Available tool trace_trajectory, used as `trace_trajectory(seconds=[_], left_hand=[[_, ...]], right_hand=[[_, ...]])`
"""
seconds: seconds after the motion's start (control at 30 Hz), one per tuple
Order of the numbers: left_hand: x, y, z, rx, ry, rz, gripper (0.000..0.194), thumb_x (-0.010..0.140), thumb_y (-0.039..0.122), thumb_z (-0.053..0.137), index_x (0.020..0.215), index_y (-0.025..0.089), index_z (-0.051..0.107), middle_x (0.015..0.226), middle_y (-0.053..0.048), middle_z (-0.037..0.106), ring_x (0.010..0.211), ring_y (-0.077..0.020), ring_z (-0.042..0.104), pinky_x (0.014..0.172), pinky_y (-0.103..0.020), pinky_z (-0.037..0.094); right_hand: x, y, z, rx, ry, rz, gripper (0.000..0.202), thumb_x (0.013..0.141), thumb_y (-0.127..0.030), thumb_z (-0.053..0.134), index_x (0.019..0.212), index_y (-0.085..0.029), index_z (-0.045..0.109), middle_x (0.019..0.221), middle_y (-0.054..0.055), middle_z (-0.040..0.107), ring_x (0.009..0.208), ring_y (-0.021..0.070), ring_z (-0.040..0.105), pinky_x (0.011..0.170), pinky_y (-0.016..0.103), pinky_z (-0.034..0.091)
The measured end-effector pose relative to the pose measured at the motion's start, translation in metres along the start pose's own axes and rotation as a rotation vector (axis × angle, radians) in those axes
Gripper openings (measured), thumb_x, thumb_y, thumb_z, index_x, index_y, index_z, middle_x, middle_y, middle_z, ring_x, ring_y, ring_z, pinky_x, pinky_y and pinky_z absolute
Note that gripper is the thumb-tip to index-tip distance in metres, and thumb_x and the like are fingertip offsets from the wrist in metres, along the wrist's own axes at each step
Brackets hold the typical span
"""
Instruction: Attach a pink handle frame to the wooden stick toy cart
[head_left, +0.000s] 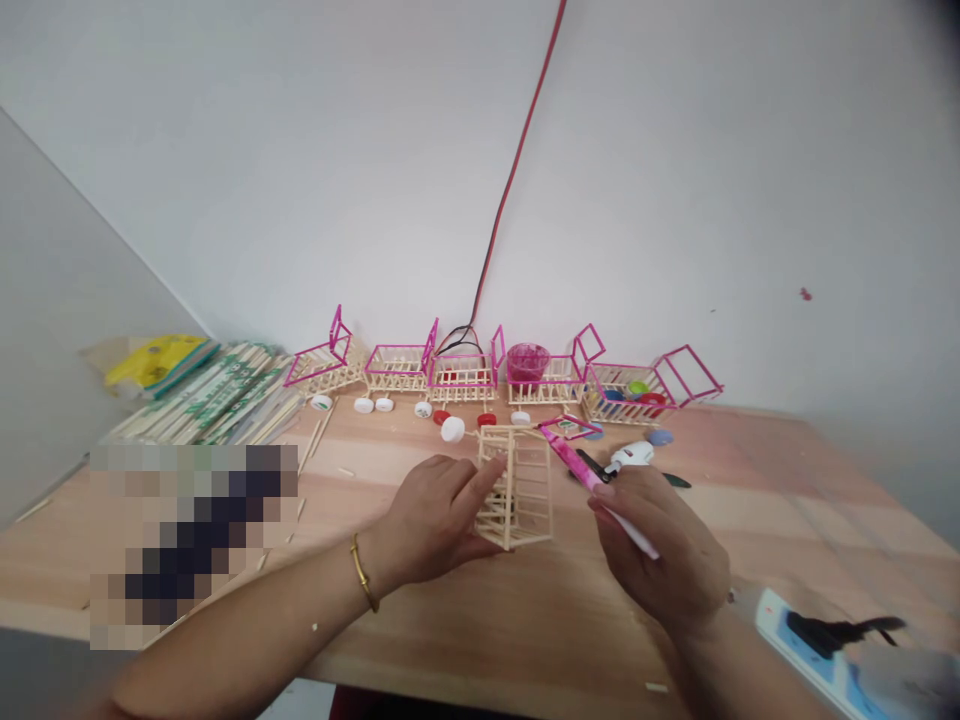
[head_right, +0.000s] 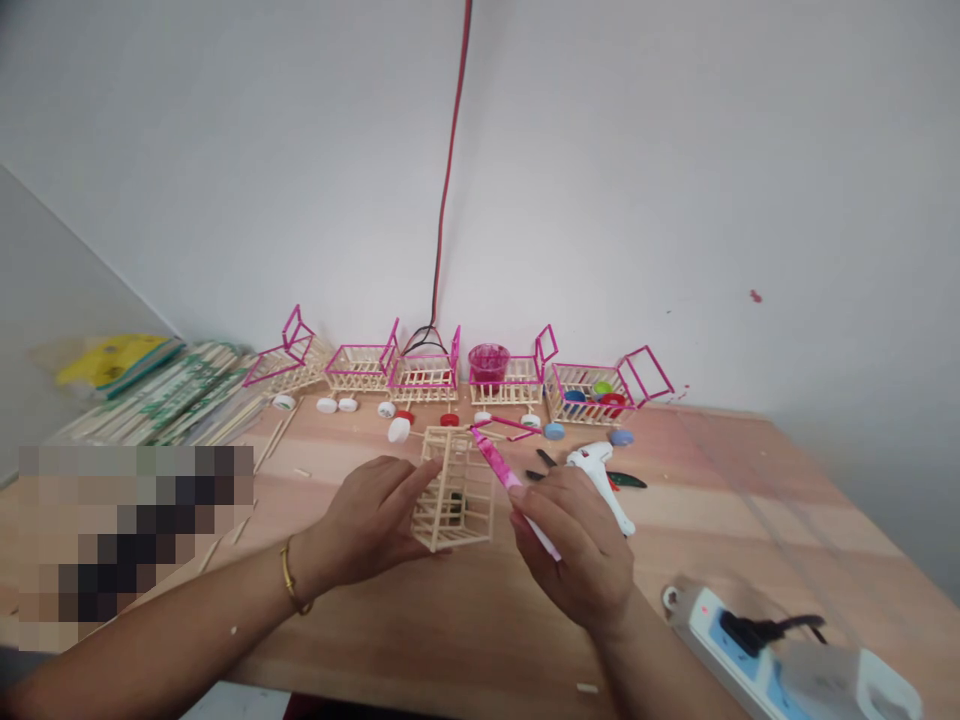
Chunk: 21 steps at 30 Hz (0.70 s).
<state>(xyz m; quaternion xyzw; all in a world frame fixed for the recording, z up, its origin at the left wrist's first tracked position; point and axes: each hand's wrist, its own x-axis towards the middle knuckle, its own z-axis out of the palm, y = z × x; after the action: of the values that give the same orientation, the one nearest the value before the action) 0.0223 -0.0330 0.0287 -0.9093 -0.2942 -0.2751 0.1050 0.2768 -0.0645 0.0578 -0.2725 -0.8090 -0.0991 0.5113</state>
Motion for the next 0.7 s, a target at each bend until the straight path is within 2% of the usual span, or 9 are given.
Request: trace_trajectory(seconds=[0.37,0.57,0.7], left_hand=[[-0.003,-0.001,0.005,-0.059,-0.057,-0.093,0.087,0.08,0.072,0.066,0.138,0.013,0.039,0.093,-0.009,0.069,0.075,-0.0265,0.067,0.066,-0.038,0.052],[-0.001,0.0,0.007,-0.156,-0.217,-0.169,0.089,0.079,0.069,0.07,0.141,0.013,0.037,0.105,-0.013,0.072,0.088,-0.0307,0.071,0.075,-0.042,0.055],[0.002,0.0,0.005,-0.196,-0.278,-0.214,0.091,0.079,0.069,0.07,0.143,0.014,0.036,0.108,-0.014,0.072,0.092,-0.0322,0.072,0.076,-0.043,0.056]], right_hand=[[0.0,0.0,0.005,-0.009,-0.029,0.021,0.042,0.086,-0.001,0.061,0.124,-0.02,0.061,0.078,0.005,0.066,0.068,0.0179,0.06,0.061,0.033,0.051],[0.002,0.0,0.009,-0.016,-0.072,0.04,0.036,0.088,-0.004,0.061,0.121,-0.019,0.062,0.077,0.004,0.065,0.066,0.0177,0.06,0.06,0.031,0.05],[0.003,-0.002,0.011,-0.002,-0.103,0.039,0.034,0.088,-0.006,0.061,0.12,-0.019,0.062,0.077,0.004,0.065,0.066,0.0177,0.061,0.061,0.03,0.051]])
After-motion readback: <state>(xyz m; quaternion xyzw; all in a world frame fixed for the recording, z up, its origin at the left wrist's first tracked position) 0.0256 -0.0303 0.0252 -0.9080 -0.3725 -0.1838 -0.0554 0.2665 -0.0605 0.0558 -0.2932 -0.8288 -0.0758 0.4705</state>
